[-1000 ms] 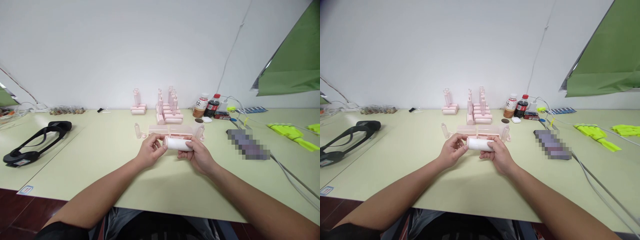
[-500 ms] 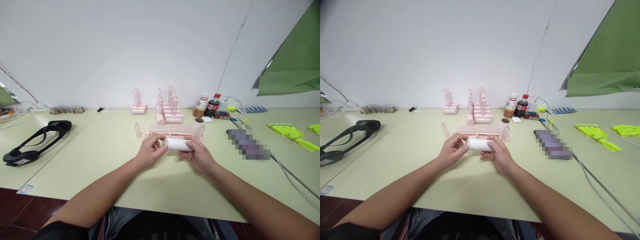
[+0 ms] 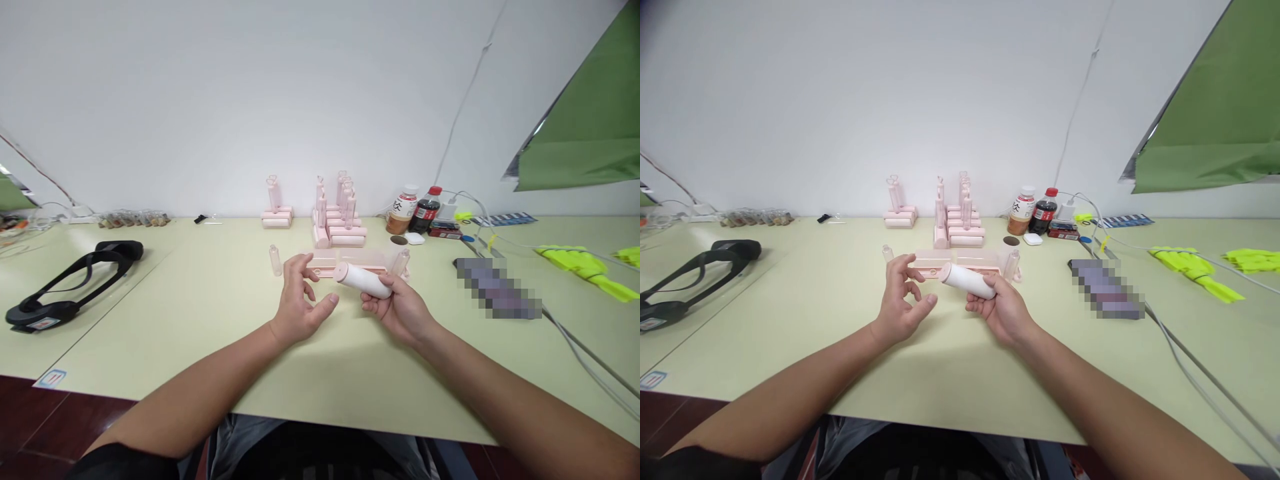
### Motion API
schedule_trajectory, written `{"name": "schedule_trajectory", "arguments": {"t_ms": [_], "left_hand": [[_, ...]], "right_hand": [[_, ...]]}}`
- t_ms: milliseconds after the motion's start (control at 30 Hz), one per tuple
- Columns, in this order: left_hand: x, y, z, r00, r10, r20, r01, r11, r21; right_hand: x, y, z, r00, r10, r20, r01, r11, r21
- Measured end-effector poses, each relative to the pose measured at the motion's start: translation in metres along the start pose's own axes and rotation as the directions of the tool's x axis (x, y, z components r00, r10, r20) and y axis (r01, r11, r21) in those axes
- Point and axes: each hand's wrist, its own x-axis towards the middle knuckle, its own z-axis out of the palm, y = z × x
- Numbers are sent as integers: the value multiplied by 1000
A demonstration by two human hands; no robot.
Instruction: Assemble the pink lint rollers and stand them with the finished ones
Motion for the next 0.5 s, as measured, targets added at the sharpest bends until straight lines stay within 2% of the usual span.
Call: {"name": "schedule_trajectory", "arguments": {"t_ms": [100,167,300,367,433,500], "left_hand": [[-3,4,2,964,34,262,-38,999,10],[-3,5,2,944,31,329,-29,1000,-9],[1,0,1,965,-15,261,27,999,-41],[4,-4,0,976,-75,202,85,996,-39],[7,-7,-1,974,-162,159,171,984,-44],[9,-8,-2,957,-239,162,255,964,-82]], "right_hand": [[0,0,-1,1000,4,0,-4,1000,-3],[0,0,-2,1000,8,12,-8,1000,-10],[1,0,-3,996,18,86,-20,1000,18],[-2,-1,-3,988,26,155,-30,999,28],[-5,-3,-3,969,31,245,-35,999,12],[-9,-3,-5,939,32,343,-24,999,-28]]}}
